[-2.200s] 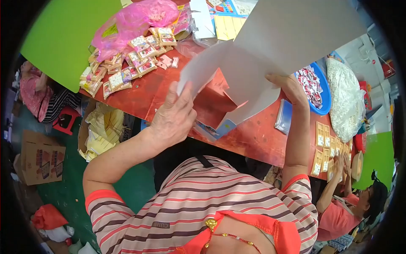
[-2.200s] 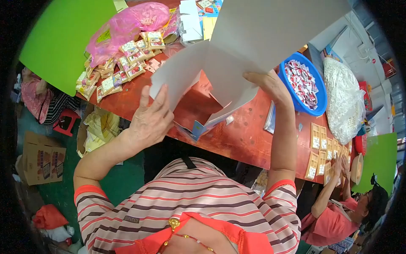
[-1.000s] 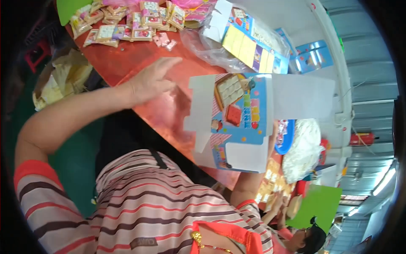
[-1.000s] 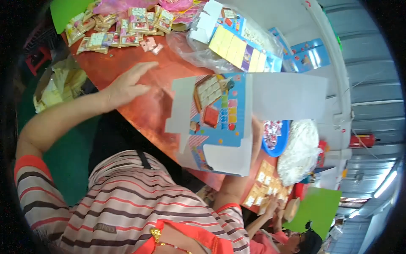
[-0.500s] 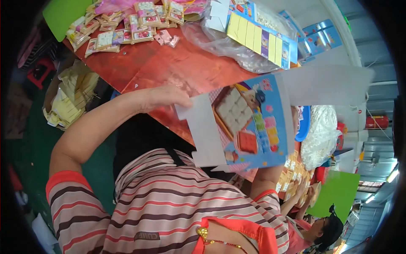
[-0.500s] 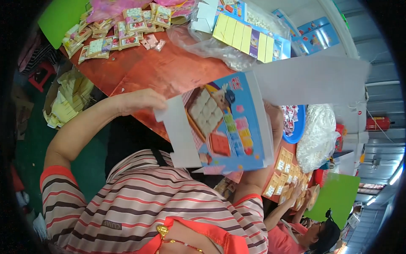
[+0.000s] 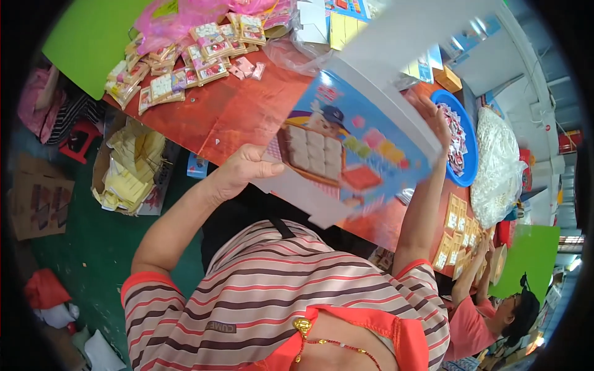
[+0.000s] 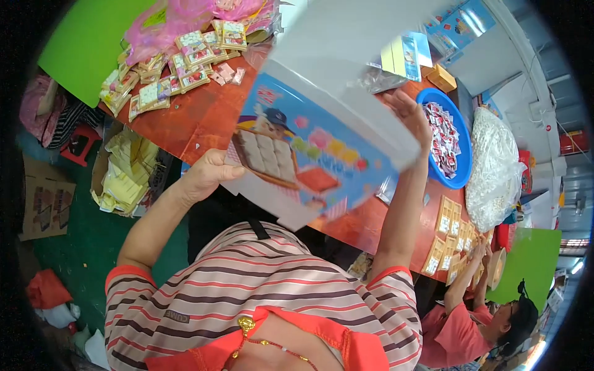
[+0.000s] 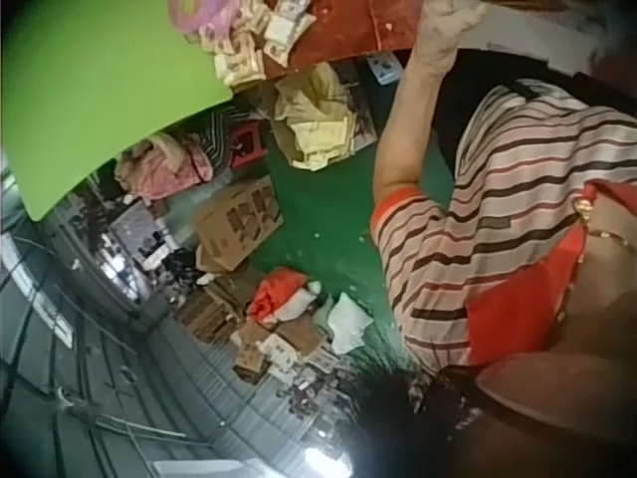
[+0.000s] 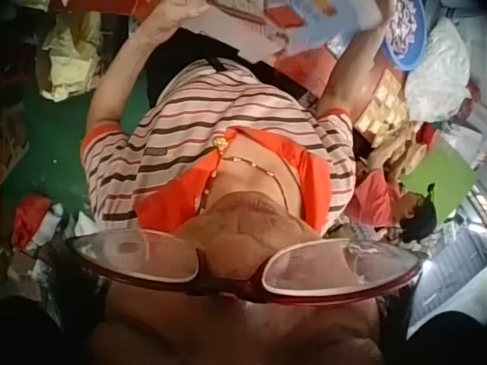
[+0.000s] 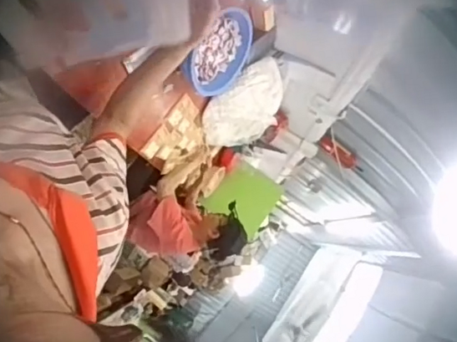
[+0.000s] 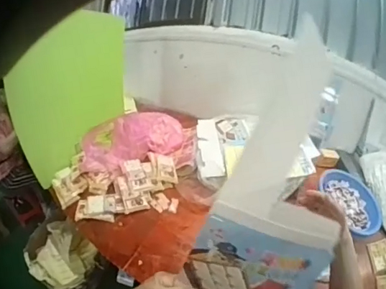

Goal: Folding cardboard boxes and filling them with individually wrapped biscuit packets.

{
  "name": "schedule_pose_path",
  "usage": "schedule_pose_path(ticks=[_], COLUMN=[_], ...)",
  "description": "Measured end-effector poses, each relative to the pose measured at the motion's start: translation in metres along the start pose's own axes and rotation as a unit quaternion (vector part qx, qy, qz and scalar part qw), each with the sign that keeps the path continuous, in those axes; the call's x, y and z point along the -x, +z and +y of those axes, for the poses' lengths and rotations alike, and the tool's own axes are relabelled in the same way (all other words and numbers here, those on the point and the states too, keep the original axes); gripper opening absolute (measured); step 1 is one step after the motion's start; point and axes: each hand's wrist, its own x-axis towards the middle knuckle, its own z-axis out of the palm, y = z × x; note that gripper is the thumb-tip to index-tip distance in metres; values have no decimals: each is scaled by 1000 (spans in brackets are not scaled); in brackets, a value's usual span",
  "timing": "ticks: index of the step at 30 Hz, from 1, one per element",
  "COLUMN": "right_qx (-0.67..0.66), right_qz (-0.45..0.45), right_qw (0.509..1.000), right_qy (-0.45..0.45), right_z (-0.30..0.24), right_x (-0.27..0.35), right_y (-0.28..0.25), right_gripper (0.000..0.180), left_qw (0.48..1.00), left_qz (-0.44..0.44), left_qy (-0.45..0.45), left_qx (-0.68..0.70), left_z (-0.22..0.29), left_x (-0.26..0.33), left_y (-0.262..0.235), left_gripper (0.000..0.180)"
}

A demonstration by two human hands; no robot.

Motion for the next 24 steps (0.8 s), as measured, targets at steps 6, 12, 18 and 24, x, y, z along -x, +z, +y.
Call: schedule_pose_path(ticks=[6, 12, 18, 24], right_qx=[465, 675, 691, 713], right_qz=[208, -50, -155, -119], right_qw=[814, 678, 679, 626], right_qy=[-279, -286, -195, -293], right_z=[22, 43, 31, 35], right_x=[75, 98, 89, 76], right_y=[77, 142, 124, 148], right_gripper=[59, 89, 92, 60], left_qw=[993, 965, 949, 944], left_qz=[69, 130, 59, 36], left_qy=[-11, -5, -44, -53], left_qx=[95, 227, 307, 323], left_z=[13, 4, 19, 33], left_x=[-15, -27, -14, -8], left_y=[0, 4, 12, 25], left_gripper=[25, 37, 44, 47])
